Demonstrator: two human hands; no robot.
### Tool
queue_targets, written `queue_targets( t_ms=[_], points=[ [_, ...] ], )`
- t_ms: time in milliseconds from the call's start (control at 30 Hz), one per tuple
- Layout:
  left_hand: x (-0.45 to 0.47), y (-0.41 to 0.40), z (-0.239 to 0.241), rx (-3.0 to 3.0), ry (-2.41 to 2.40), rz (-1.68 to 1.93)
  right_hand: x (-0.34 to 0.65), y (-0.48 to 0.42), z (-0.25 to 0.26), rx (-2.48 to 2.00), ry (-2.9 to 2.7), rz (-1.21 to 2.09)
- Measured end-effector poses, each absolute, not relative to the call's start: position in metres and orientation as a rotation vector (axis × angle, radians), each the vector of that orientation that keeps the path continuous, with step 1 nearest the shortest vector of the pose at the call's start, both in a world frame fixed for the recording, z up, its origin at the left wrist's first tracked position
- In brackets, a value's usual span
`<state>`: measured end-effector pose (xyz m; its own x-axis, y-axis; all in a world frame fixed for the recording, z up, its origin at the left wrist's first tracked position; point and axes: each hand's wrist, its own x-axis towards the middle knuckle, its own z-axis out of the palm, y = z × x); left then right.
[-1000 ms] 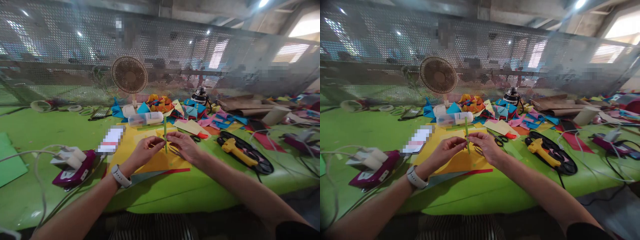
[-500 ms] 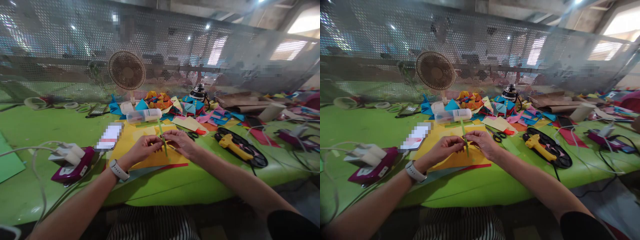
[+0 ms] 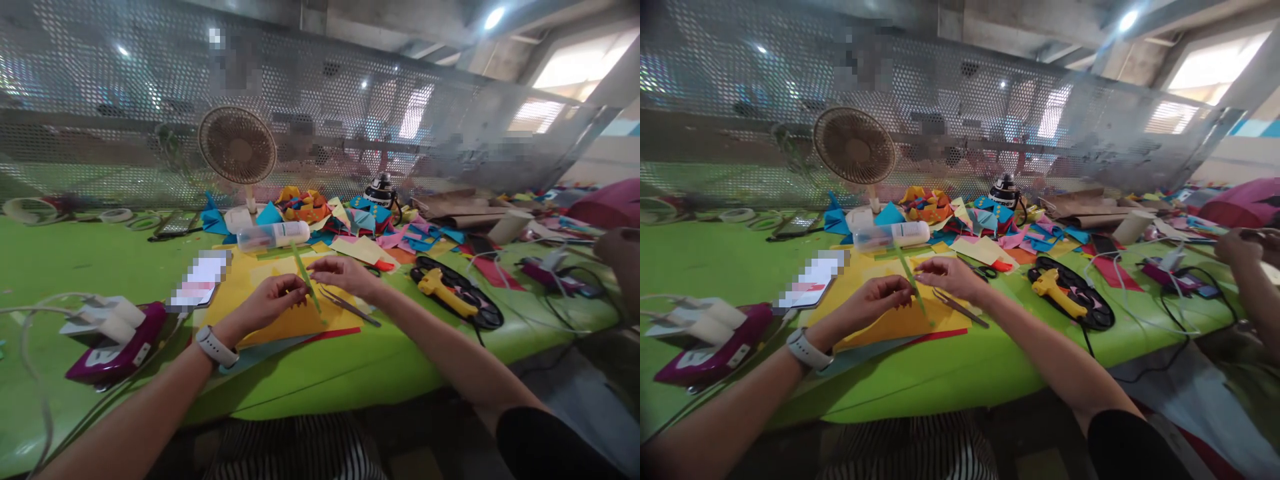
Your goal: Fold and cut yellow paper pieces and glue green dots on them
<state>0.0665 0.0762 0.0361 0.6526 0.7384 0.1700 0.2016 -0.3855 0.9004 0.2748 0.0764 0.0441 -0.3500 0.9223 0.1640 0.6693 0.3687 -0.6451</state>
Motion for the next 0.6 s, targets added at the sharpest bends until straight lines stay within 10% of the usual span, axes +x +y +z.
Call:
queue_targets(
  t_ms=[600],
  points=[
    [0.067, 0.076, 0.037, 1.604, 0.812, 1.052, 0.362, 0.109, 0.042, -2.035, -2.363, 0.429]
  ],
)
